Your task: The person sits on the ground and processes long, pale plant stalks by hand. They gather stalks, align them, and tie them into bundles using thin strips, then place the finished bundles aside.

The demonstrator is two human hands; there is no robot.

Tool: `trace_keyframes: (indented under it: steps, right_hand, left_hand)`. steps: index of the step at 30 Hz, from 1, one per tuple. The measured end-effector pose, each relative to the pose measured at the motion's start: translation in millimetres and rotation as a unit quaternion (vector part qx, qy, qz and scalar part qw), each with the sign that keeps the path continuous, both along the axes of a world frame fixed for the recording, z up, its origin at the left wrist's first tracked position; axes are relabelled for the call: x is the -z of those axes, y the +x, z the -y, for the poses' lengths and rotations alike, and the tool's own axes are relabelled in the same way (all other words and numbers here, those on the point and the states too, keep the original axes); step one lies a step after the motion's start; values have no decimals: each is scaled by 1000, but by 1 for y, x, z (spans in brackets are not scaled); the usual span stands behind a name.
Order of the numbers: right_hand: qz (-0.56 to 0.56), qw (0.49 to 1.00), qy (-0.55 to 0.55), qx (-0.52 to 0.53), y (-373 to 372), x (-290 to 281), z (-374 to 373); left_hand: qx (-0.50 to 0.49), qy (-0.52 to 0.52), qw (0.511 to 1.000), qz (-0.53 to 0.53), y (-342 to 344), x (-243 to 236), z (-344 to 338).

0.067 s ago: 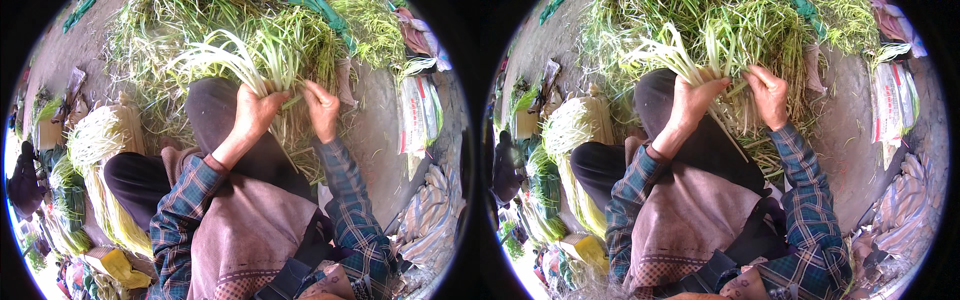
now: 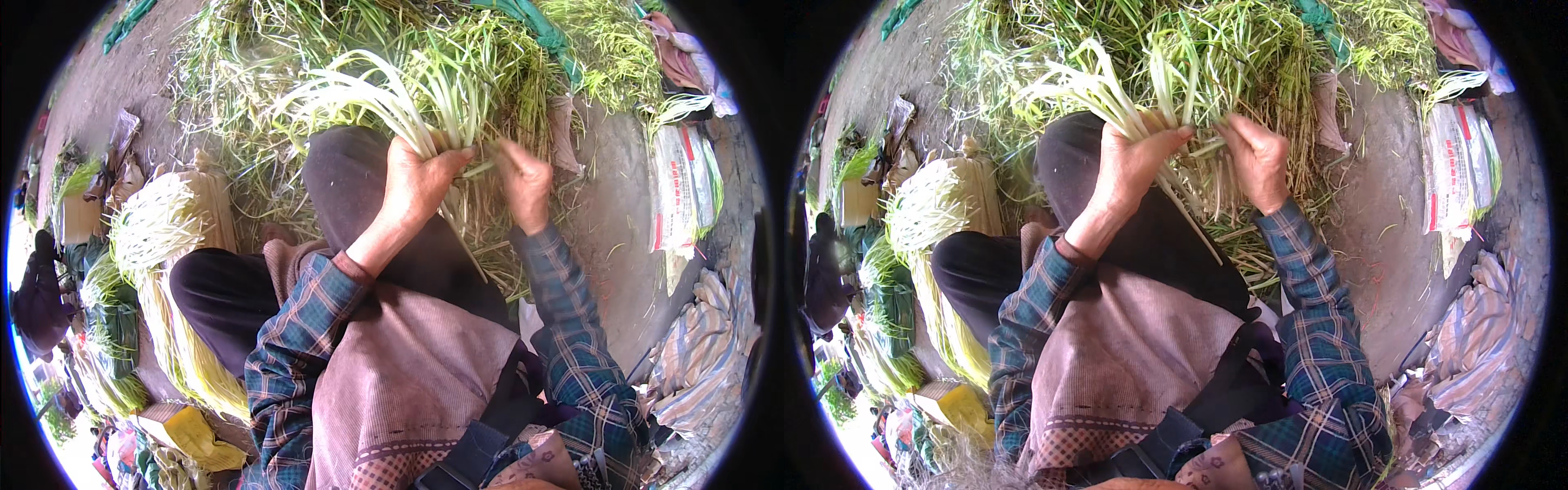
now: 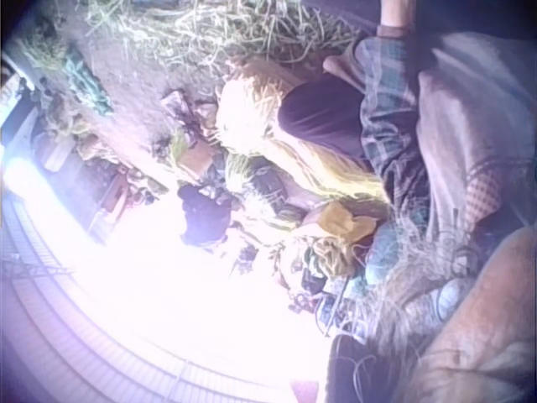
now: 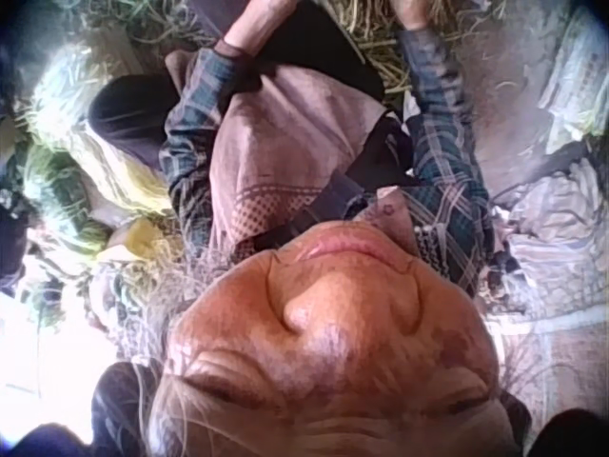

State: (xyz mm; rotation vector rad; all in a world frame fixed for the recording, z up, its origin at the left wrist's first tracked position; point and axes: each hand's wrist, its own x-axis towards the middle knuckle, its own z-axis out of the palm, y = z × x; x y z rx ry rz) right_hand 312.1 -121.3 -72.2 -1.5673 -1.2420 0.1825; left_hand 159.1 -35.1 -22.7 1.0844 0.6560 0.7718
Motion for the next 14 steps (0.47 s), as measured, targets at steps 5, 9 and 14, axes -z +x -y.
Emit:
trace_keyframes:
  steps: [5,9,14]
  right_hand:
    - [198,921,-327,72,53,100,108]
    - [246,732,-632,67,104,131,192]
    - [125,830,-523,146,134,78,176]
  left_hand:
    - [-8,-21,999,35,-5,0,-3]
    - [16,-36,999,34,-7,-1,-5]
    - [63,-32,996,51,-7,-1,-8]
